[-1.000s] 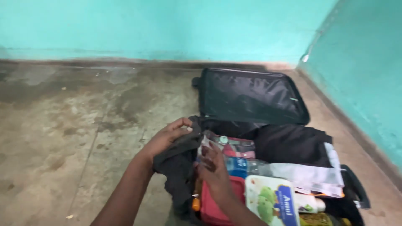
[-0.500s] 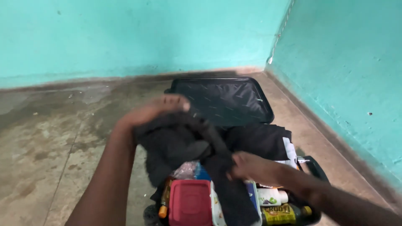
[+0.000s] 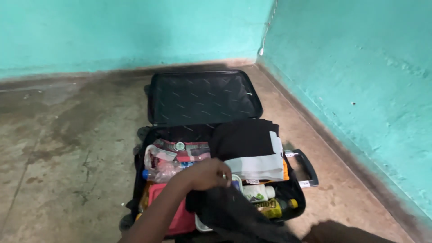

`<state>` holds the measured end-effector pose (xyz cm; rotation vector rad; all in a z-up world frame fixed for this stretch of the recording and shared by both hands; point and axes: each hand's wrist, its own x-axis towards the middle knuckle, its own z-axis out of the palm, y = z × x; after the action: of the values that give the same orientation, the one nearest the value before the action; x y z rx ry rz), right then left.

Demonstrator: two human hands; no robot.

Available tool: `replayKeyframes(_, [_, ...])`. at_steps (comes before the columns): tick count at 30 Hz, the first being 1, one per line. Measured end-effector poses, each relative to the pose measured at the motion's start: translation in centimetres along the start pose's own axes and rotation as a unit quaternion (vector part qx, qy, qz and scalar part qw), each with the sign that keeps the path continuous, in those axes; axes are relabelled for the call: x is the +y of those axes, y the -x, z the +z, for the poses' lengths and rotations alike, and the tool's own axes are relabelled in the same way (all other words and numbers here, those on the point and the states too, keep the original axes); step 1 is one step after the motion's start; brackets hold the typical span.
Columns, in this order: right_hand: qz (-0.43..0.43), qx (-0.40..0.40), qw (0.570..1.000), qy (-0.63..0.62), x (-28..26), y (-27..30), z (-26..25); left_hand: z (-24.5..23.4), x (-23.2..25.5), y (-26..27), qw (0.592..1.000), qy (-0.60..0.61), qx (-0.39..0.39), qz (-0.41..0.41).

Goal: Packing a suitcase with clothes, bottles, and food containers on the floor.

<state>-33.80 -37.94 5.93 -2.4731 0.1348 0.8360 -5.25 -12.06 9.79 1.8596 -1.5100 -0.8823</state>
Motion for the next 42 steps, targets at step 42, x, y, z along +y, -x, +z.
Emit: replayKeyframes(42, [-0.188, 0.256, 0.888, 0.333, 15.4, 1.0, -8.2, -2.3, -0.8, 2.3, 0.989, -0.146, 0.016, -0.022])
